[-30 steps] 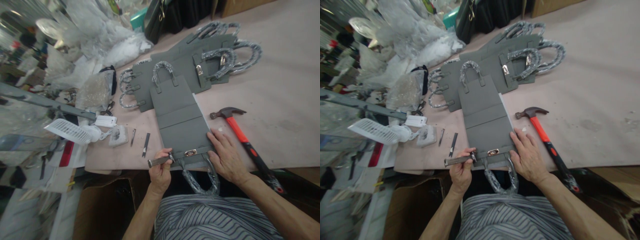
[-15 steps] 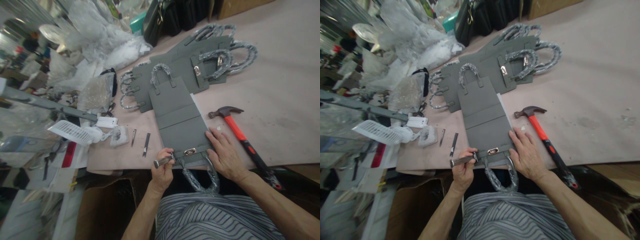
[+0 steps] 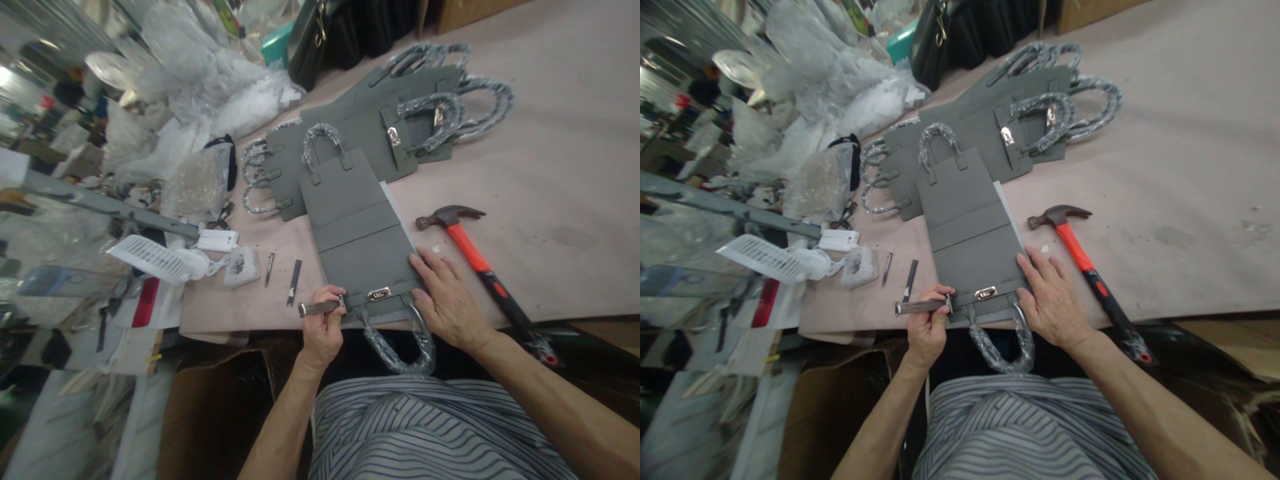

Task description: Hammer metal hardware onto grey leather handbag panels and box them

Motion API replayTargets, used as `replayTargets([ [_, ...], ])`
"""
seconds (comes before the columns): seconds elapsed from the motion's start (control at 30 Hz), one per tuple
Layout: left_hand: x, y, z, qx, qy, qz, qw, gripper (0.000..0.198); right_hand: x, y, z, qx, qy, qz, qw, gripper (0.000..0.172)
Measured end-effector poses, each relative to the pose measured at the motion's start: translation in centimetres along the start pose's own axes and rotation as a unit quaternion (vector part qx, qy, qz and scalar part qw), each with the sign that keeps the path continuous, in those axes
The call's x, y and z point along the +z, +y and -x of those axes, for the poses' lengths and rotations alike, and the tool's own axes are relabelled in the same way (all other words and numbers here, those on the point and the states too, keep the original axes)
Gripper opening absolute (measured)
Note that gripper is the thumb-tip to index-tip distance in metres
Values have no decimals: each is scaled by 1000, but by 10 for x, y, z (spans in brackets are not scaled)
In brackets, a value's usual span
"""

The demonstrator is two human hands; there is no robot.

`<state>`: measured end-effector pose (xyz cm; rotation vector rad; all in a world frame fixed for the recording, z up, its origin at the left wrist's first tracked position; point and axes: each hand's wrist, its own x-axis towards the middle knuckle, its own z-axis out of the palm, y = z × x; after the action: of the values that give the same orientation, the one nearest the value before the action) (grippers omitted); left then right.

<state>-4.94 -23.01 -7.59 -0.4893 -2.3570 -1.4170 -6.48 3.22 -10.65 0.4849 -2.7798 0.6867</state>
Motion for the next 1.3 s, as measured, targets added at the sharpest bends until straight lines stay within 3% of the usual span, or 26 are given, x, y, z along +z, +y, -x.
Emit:
replayTargets([
  [0.2, 6, 2, 2, 12, 17, -31, 999, 6, -1, -1, -1, -6, 9, 3, 1000, 56],
  [0.57, 5, 1, -4, 35, -8, -45, 998, 5, -1, 2, 1, 8, 12, -39, 999, 53],
  [0.7, 3, 0, -5, 33, -26, -41, 998, 6, -24, 9, 2, 13, 49, -42, 998, 46],
  [0.83, 2, -1, -6, 31, -43, -17, 998, 8, -60, 22, 13, 85, 95, 91, 988, 41],
  [0.97, 5, -3, -5, 45, -25, -18, 999, 9, -75, 38, 28, 164, 3, 170, 972, 32],
  [1.07, 7, -4, -4, 49, -11, -23, 998, 10, -74, 44, 26, 246, -60, 75, 965, 19],
  [1.13, 8, -3, -4, 43, -9, -24, 999, 10, -76, 41, 18, 329, -103, -109, 932, 12],
  [1.2, 8, 0, -5, 36, -12, -22, 999, 11, -83, 32, 8, 371, -153, -307, 863, 13],
  [1.27, 7, 3, -6, 31, -16, -21, 999, 12, -96, 15, -2, 395, -169, -428, 795, 15],
  [1.3, 7, 5, -7, 30, -19, -21, 999, 13, -104, 3, -5, 412, -153, -450, 777, 17],
])
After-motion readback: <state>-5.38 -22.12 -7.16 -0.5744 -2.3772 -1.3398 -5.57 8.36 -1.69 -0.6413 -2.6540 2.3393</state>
